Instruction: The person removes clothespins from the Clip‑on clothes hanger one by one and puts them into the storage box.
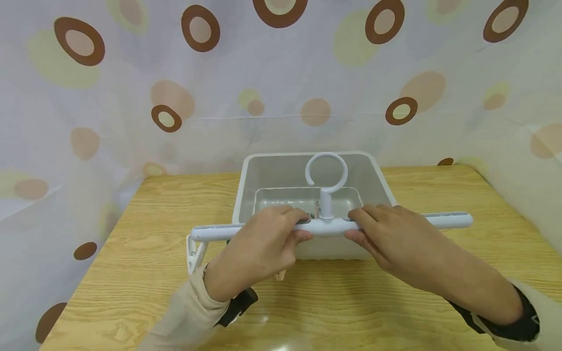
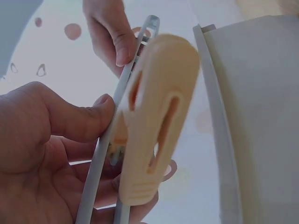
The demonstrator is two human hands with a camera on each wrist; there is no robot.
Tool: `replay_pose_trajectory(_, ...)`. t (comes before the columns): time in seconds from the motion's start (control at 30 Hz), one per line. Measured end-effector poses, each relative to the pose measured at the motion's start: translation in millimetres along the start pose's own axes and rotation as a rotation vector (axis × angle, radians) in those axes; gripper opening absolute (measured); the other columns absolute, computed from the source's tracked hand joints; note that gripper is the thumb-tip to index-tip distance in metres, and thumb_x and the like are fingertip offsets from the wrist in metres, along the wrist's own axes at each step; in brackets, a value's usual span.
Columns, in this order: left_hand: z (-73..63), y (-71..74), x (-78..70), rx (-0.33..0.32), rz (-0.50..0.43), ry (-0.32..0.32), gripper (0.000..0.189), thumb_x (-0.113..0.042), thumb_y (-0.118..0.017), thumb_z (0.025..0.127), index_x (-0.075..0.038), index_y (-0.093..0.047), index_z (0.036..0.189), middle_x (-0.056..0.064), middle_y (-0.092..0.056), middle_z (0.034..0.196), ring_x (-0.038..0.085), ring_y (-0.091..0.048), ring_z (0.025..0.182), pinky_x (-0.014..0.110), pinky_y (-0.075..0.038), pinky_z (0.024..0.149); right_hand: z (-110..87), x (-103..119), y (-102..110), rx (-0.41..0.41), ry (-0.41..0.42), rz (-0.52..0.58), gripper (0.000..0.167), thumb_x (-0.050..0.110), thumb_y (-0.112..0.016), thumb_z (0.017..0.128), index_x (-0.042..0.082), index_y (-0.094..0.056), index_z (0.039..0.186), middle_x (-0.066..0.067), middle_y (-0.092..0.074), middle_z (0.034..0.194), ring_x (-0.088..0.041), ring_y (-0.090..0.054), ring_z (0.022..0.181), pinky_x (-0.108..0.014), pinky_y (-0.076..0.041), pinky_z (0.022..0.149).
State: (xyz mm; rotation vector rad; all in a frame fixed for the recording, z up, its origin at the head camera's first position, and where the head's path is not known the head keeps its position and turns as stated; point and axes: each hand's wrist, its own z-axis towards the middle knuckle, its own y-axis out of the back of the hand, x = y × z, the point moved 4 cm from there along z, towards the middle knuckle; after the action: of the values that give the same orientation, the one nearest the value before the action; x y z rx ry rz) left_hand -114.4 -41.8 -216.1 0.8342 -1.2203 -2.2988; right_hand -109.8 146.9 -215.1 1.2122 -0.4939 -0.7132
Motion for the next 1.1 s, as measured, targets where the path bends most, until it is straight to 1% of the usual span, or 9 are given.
replay_pose_trajectory(0.17, 2.8, 3.8, -0.1, 0.004, -0.001, 0.014, 0.022, -0.011, -0.073, 0.085, 0.002, -0.068, 0.102, 0.005, -0.068, 0.088, 0.014, -0.061, 0.074, 0.025, -0.050, 0.066, -0.5, 6, -3, -0.218, 0.078, -0.131, 0.053, 0.046, -0.015, 0.104, 0.007, -0.050, 0.090, 0.006, -0.038, 0.069, -0.011, -0.040, 0.059, -0.029, -0.039, 0.054)
replay_pose_trajectory(0.3, 3.2, 7.3, 0.4, -0.059, 0.032, -0.013, 0.022, -0.013, -0.073, 0.086, -0.001, -0.068, 0.104, 0.005, -0.069, 0.094, 0.015, -0.062, 0.081, 0.027, -0.051, 0.071, 2.5, 4, -4, -0.345, 0.092, -0.199, 0.055, 0.045, -0.015, 0.105, 0.005, -0.047, 0.086, 0.002, -0.037, 0.065, -0.016, -0.043, 0.055, -0.028, -0.034, 0.049)
replay_pose_trajectory(0.47, -4.2, 13.9, -1.1, -0.327, 0.008, -0.160, 0.022, -0.014, -0.072, 0.088, -0.002, -0.066, 0.104, 0.007, -0.065, 0.102, 0.021, -0.059, 0.095, 0.028, -0.048, 0.082, 5.4, -3, -3, -0.422, 0.084, -0.206, 0.055, 0.044, -0.019, 0.105, 0.003, -0.050, 0.086, -0.002, -0.043, 0.064, -0.021, -0.048, 0.055, -0.031, -0.036, 0.047)
replay_pose_trajectory(0.57, -17.2, 14.8, -4.0, -0.480, -0.038, -0.263, 0.012, -0.014, -0.064, 0.094, -0.002, -0.064, 0.092, 0.005, -0.061, 0.091, 0.017, -0.057, 0.083, 0.022, -0.048, 0.073, 7.2, -9, -2, -0.419, 0.055, -0.189, 0.056, 0.045, -0.019, 0.105, 0.004, -0.052, 0.087, -0.002, -0.045, 0.064, -0.020, -0.047, 0.054, -0.033, -0.038, 0.046)
replay_pose_trajectory(0.63, -26.9, 10.3, -4.4, -0.517, -0.056, -0.289, 0.019, -0.016, -0.056, 0.098, -0.004, -0.061, 0.084, 0.002, -0.057, 0.080, 0.012, -0.055, 0.072, 0.017, -0.047, 0.066, 7.7, -12, -1, -0.413, 0.024, -0.180, 0.057, 0.047, -0.019, 0.104, 0.005, -0.054, 0.088, -0.001, -0.047, 0.065, -0.019, -0.046, 0.053, -0.034, -0.039, 0.045)
replay_pose_trajectory(0.73, -38.9, -0.5, 1.8, -0.484, -0.108, -0.210, 0.029, -0.020, -0.048, 0.102, -0.007, -0.058, 0.078, -0.002, -0.052, 0.070, 0.007, -0.049, 0.063, 0.013, -0.044, 0.058, 7.4, -16, 4, -0.417, -0.015, -0.170, 0.058, 0.049, -0.019, 0.103, 0.006, -0.055, 0.088, -0.001, -0.049, 0.064, -0.017, -0.045, 0.051, -0.033, -0.037, 0.042)
replay_pose_trajectory(0.9, -46.9, -19.0, 20.0, -0.308, -0.307, 0.090, 0.022, -0.023, -0.052, 0.101, -0.005, -0.059, 0.090, -0.002, -0.056, 0.075, 0.005, -0.053, 0.065, 0.016, -0.048, 0.056, 6.1, -18, 13, -0.456, -0.041, -0.160, 0.059, 0.049, -0.021, 0.104, 0.005, -0.057, 0.087, -0.001, -0.049, 0.062, -0.017, -0.044, 0.049, -0.032, -0.036, 0.040)
replay_pose_trajectory(1.0, -44.5, -27.6, 27.2, -0.214, -0.550, 0.216, 0.021, -0.019, -0.054, 0.099, 0.000, -0.057, 0.107, 0.007, -0.064, 0.089, 0.013, -0.062, 0.079, 0.024, -0.055, 0.067, 4.9, -18, 15, -0.476, -0.049, -0.152, 0.059, 0.048, -0.022, 0.104, 0.005, -0.058, 0.087, -0.001, -0.048, 0.061, -0.017, -0.044, 0.048, -0.033, -0.036, 0.040)
replay_pose_trajectory(1.1, -39.4, -32.6, 30.9, -0.198, -0.863, 0.241, 0.027, -0.013, -0.053, 0.099, 0.005, -0.050, 0.119, 0.020, -0.063, 0.104, 0.026, -0.065, 0.090, 0.035, -0.057, 0.075, 3.8, -16, 14, -0.471, -0.056, -0.138, 0.059, 0.048, -0.022, 0.104, 0.005, -0.058, 0.086, 0.001, -0.045, 0.060, -0.015, -0.040, 0.048, -0.030, -0.033, 0.040)
